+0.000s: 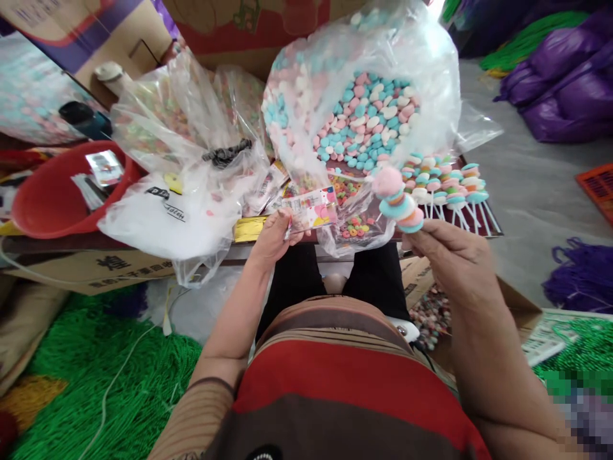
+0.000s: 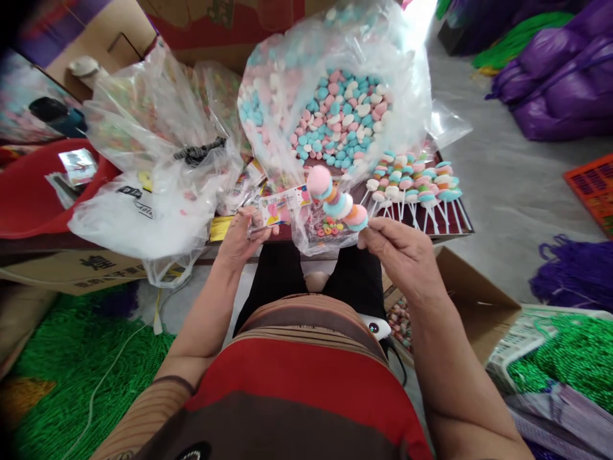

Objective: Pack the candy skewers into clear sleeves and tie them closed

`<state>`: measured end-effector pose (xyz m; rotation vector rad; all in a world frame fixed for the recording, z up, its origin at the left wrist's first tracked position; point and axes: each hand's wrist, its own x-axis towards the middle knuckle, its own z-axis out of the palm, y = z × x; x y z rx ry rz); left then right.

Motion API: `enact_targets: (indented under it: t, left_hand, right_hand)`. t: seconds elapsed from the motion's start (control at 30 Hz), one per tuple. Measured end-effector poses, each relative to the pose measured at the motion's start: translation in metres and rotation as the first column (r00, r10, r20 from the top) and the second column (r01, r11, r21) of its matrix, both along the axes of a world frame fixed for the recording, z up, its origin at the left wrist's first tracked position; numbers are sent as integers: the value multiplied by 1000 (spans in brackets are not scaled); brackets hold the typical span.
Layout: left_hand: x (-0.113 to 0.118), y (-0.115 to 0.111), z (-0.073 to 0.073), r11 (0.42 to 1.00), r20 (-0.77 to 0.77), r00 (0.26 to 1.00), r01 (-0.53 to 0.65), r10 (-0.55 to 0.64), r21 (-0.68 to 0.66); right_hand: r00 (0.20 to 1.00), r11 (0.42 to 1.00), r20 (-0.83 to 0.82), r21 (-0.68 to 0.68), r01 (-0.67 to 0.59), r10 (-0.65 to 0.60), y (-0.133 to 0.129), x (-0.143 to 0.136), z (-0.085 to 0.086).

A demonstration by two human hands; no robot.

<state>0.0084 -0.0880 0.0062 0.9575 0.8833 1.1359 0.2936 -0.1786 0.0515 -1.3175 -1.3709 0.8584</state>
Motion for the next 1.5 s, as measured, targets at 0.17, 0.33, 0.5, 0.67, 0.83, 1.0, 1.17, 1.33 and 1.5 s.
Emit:
enact_targets:
  t: [0.17,0.33,0.5,0.67,0.83,1.0,1.17,1.33,1.5]
  left_hand:
    - [4,-1,5,998,141,989,49,-45,-25]
    - [3,0,4,996,106,990,90,-89,2]
    - [-2,1,-2,974,-13,980,197,-197,112]
    - [-3,3,1,943,-124,958,278,-258,184]
    - [-3,4,1,933,-157,946,310,-283,186]
    - [-4,5,-1,928,-211,933,330,-292,174]
    - [-4,4,3,910,-343,895,367,-287,195]
    - [0,2,10,909,-256,897,399,-361,117]
    - [7,-5,20,905,50,904,422,-424,53]
  right_hand:
    - [960,994,279,99,-41,12,-4,9,-2]
    - [902,983,431,160,-95,17,-6,13,0]
    - [895,980,444,190,-52,-38,-9,14,2]
    - [873,953,464,302,2,-149,-6,19,2]
    - [869,916,448,400,15,-210,-2,22,-1]
    - [855,932,486,362,-10,-180,-3,20,1]
    - [872,929,461,369,-19,-165,-2,19,-3]
    - [858,933,494,355,-55,-138,-2,22,-17]
    - [892,972,448,229,-47,-62,-8,13,-32]
